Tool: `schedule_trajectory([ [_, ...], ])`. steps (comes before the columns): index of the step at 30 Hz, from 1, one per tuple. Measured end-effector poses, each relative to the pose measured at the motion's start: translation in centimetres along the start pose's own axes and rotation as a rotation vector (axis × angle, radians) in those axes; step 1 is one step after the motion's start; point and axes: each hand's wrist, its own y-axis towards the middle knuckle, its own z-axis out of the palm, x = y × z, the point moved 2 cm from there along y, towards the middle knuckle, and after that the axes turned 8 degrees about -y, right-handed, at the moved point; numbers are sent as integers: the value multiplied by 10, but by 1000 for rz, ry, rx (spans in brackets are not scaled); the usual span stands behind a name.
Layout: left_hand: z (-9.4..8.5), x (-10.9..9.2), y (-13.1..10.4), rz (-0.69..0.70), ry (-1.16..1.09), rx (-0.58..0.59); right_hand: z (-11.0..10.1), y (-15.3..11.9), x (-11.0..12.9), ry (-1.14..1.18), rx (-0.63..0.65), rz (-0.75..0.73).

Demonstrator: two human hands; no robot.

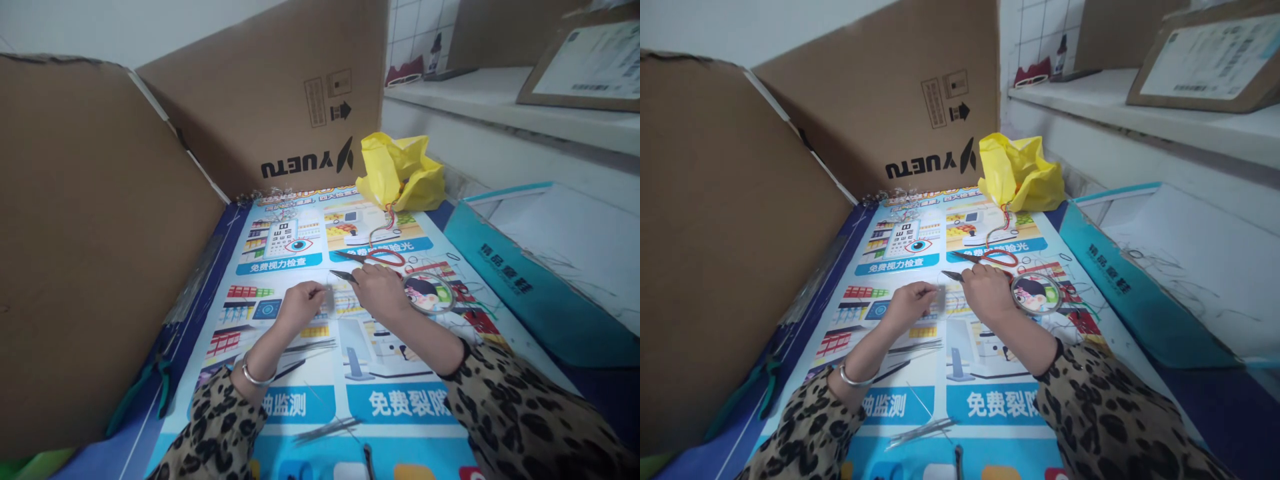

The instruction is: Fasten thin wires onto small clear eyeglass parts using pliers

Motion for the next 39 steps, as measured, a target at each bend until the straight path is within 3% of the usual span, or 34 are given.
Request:
schedule_trajectory([
  [11, -1, -7, -1, 66, 125, -67, 1, -3, 5, -65, -84, -107],
  [18, 3, -4, -4, 51, 46, -67, 3, -3, 4, -78, -61, -75],
  [24, 3, -13, -9, 114, 91, -63, 3, -2, 3, -81, -36, -51],
  [30, 4, -20, -11, 264, 179, 28, 3, -1, 4, -13, -4, -44],
  [39, 5, -13, -9, 244, 162, 117, 5, 1, 2, 23, 31, -11],
])
